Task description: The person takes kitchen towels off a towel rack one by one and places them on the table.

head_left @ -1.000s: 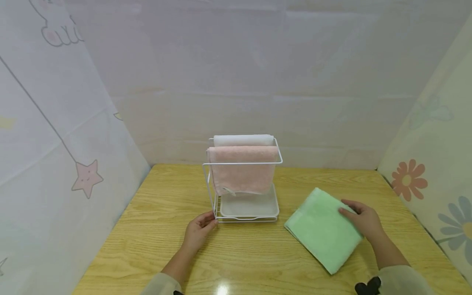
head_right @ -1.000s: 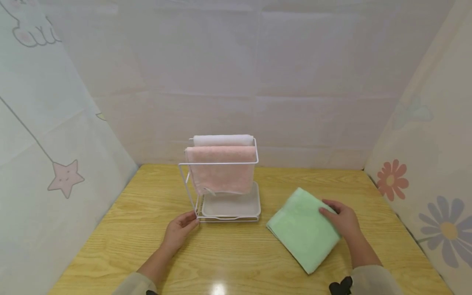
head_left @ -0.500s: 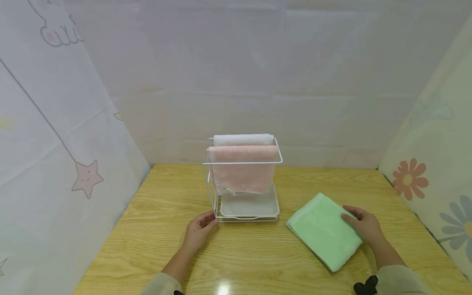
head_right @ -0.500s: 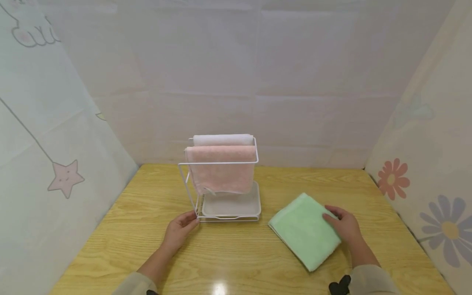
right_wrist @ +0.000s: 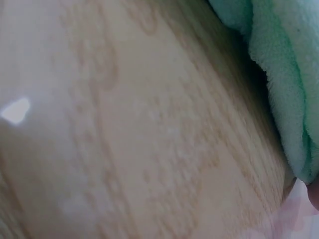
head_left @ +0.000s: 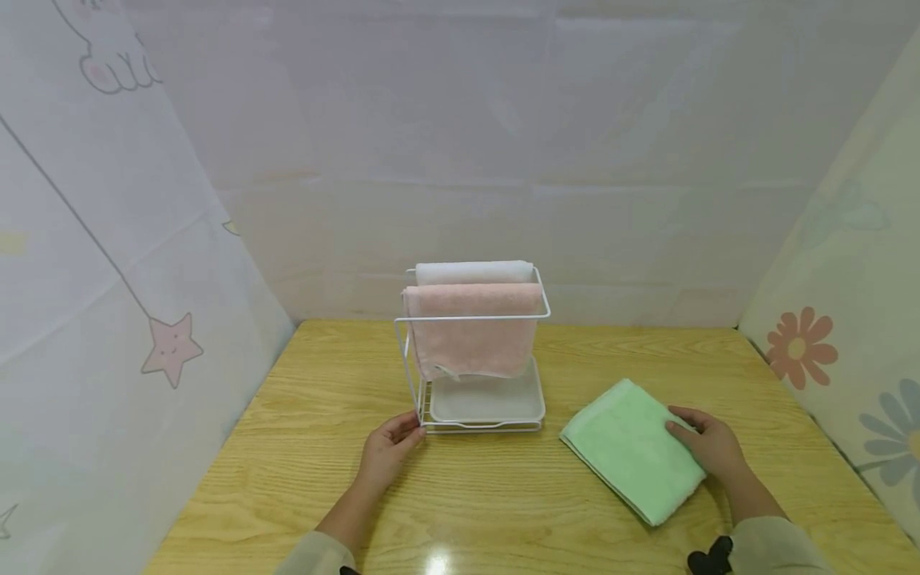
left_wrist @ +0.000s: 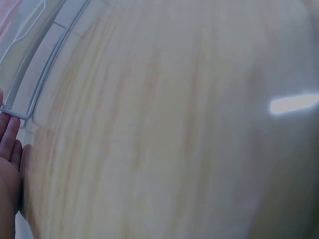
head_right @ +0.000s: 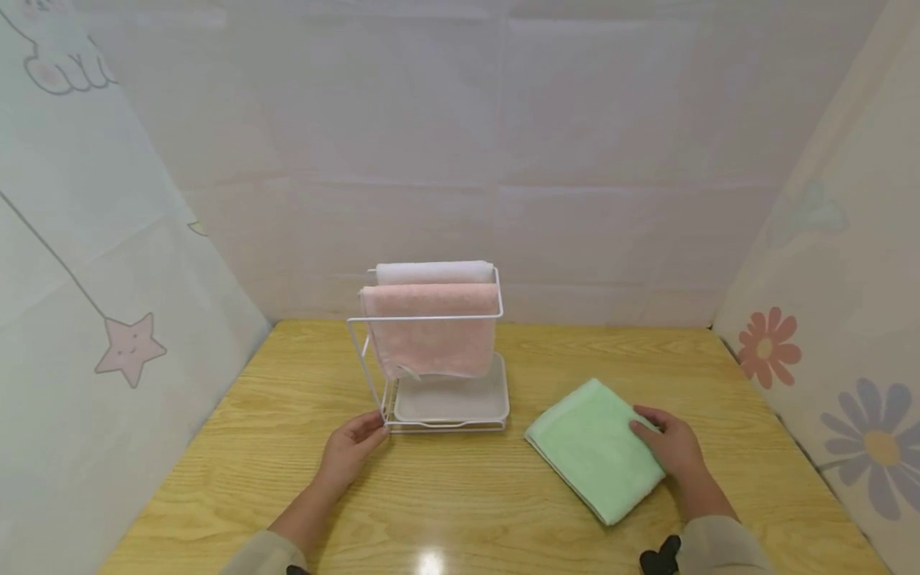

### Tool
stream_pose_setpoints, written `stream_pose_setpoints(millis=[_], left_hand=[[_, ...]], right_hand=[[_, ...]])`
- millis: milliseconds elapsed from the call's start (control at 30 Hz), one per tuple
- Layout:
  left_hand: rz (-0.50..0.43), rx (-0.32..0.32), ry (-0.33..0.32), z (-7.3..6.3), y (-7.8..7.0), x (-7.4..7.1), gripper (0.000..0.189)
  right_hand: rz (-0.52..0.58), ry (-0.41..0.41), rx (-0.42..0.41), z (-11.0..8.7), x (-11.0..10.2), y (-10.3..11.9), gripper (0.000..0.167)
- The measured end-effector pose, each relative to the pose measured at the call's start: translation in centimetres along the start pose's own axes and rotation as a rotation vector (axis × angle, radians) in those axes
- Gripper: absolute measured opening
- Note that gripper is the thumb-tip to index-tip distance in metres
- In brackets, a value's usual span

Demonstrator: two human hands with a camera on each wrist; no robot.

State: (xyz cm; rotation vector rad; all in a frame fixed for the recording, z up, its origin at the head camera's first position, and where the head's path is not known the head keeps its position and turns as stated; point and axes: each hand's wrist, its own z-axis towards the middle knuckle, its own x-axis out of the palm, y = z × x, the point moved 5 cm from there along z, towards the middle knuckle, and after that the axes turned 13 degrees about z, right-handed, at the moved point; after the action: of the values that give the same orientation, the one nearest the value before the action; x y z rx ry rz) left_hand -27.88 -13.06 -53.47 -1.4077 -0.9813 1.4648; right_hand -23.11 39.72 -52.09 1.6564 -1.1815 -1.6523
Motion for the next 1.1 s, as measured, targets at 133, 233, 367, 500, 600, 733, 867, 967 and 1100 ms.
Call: stream_pose_setpoints(millis=[133, 233, 367, 500, 600, 733, 867, 967, 1100], left_hand=[[0.004, 0.001, -0.003, 0.0, 0.1, 0.0, 0.036], [0.003, -0.004, -0.003, 0.1, 0.2, 0.0, 0.036], [-0.004, -0.006, -0.002, 0.1, 0.3, 0.0, 0.036], [-0.006, -0.003, -0.004, 0.1, 0.2, 0.0, 0.037], [-0.006, 0.000, -0.005, 0.1, 0.1, 0.0, 0.037], [-0.010, 0.006, -0.005, 0.0, 0.1, 0.0, 0.038], [-0.001, 0.022, -0.006, 0.0, 0.2, 0.0, 0.037], [0.001, 0.030, -0.008, 0.0, 0.2, 0.0, 0.037], [-0.008, 0.027, -0.006, 0.0, 0.2, 0.0, 0.037]], right_hand=[[-0.001, -0.005, -0.009, -0.2, 0.0, 0.1, 0.070], [0.008, 0.005, 0.007, -0.6, -0.1, 0.3, 0.073], [0.007, 0.016, 0.021, -1.4, 0.0, 1.0, 0.077], [-0.023, -0.007, -0.031, -2.4, 0.2, 2.2, 0.075], [-0.050, -0.048, -0.056, -3.3, 0.7, 3.2, 0.071], [-0.089, -0.109, -0.044, -4.8, 2.1, 4.4, 0.066], [-0.138, -0.099, -0.030, -6.0, 4.6, 5.5, 0.069], [-0.203, -0.076, -0.022, -6.5, 6.6, 5.8, 0.074], [-0.272, -0.047, 0.001, -6.7, 8.5, 5.5, 0.080]])
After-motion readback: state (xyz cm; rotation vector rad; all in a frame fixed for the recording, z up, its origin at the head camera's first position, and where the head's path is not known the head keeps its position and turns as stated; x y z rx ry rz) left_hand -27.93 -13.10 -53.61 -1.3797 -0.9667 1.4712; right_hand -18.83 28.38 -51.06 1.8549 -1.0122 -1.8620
